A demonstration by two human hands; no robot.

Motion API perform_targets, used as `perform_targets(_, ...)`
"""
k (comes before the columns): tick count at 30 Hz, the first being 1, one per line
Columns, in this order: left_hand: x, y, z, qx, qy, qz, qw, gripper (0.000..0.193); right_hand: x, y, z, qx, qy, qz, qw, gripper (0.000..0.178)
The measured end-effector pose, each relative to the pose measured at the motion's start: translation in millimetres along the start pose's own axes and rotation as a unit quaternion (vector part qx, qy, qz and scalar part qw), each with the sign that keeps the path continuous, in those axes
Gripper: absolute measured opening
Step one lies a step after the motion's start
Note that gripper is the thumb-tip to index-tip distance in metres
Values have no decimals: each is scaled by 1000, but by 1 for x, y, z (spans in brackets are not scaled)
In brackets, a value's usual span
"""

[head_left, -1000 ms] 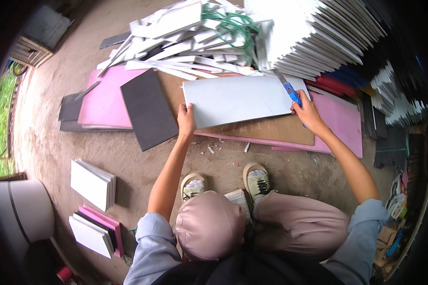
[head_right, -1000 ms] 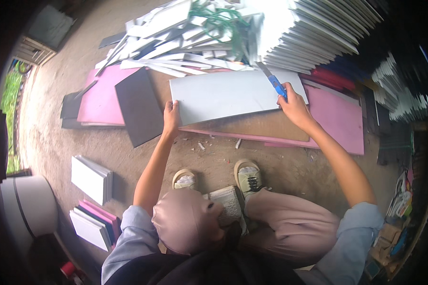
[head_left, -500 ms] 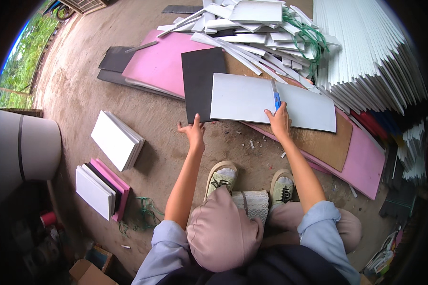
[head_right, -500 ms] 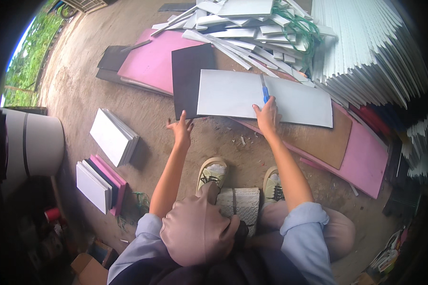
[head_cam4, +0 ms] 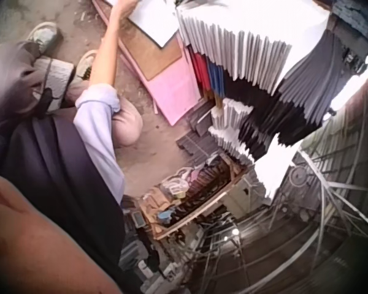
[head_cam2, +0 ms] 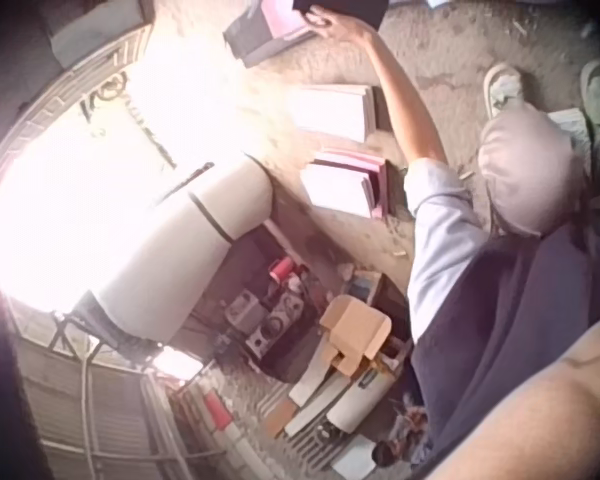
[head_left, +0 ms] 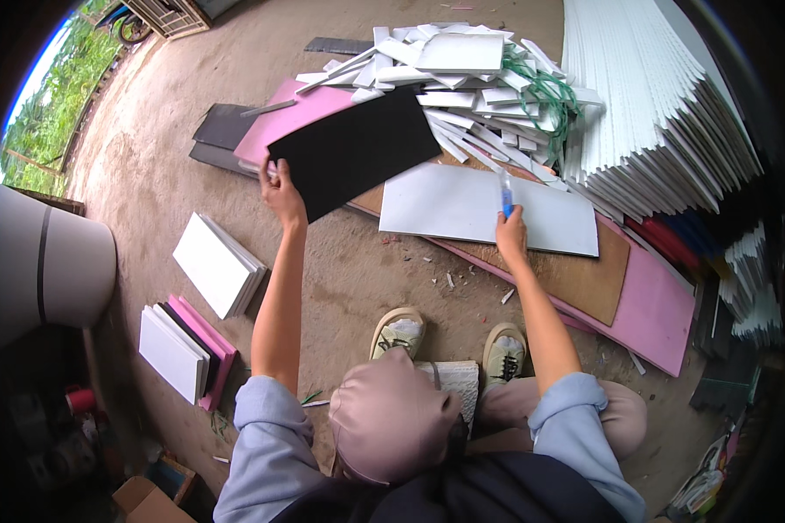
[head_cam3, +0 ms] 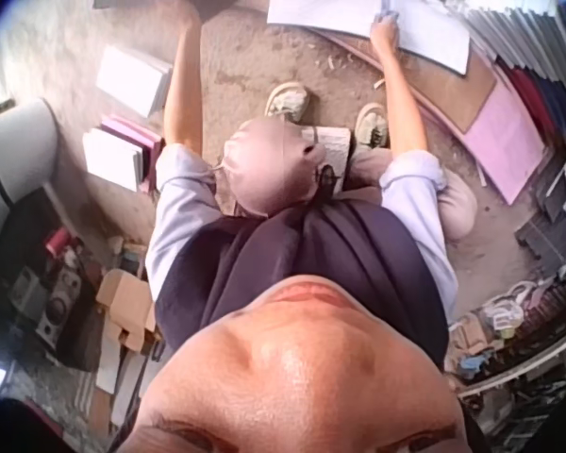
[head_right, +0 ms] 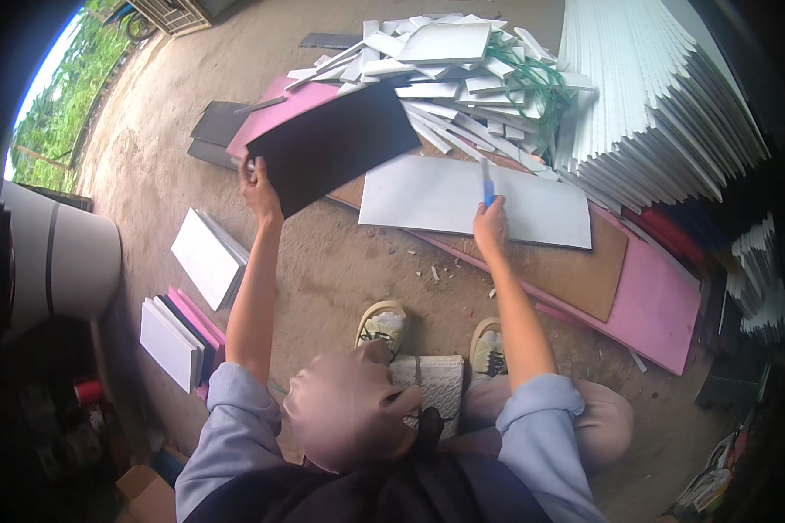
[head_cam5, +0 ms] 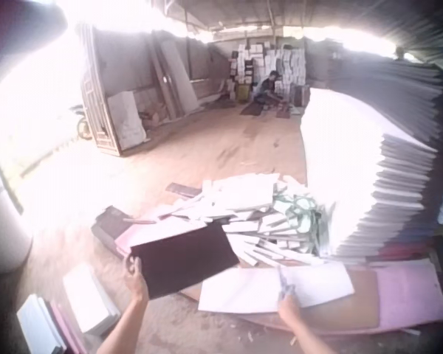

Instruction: The person sits on the floor and uses a utility knife to cut white and black rectangular sheets. They align the sheets, score them with the knife, and break them along the cut line. The cut pieces are stacked nearby.

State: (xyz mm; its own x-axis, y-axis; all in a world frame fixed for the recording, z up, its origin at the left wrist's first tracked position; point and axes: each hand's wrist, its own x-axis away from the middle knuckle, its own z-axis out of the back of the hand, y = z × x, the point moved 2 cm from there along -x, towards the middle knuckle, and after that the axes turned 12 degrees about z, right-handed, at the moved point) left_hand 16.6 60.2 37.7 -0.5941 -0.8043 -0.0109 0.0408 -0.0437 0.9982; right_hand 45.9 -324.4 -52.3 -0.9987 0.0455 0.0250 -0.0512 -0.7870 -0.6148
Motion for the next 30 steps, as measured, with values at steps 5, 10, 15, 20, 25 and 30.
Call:
perform_targets(5,34,-42,-57,-31,-145,131,980,36,-7,57,46,46,122,13,991,33)
perform_targets(10,66,-68,-95,-98,-211,209,950,43,-3,88,60,78,139,30,987,37)
perform_targets(15,63,-73,-92,-344,-124,-20,931,33,3,67,60,315,77,-14,946,45)
perform_targets(20,65,-76,-65,-334,-210,-19,919,26,-5,47,53,144,99,126,976,35)
perform_targets(25,74,-76,-47,-308,-307,-13,900,30,-19,47,19,4,47,62,997,31)
perform_targets(30,69,-79,-47,-316,-326,-13,891,32,-21,56,17,-36,38,29,998,34)
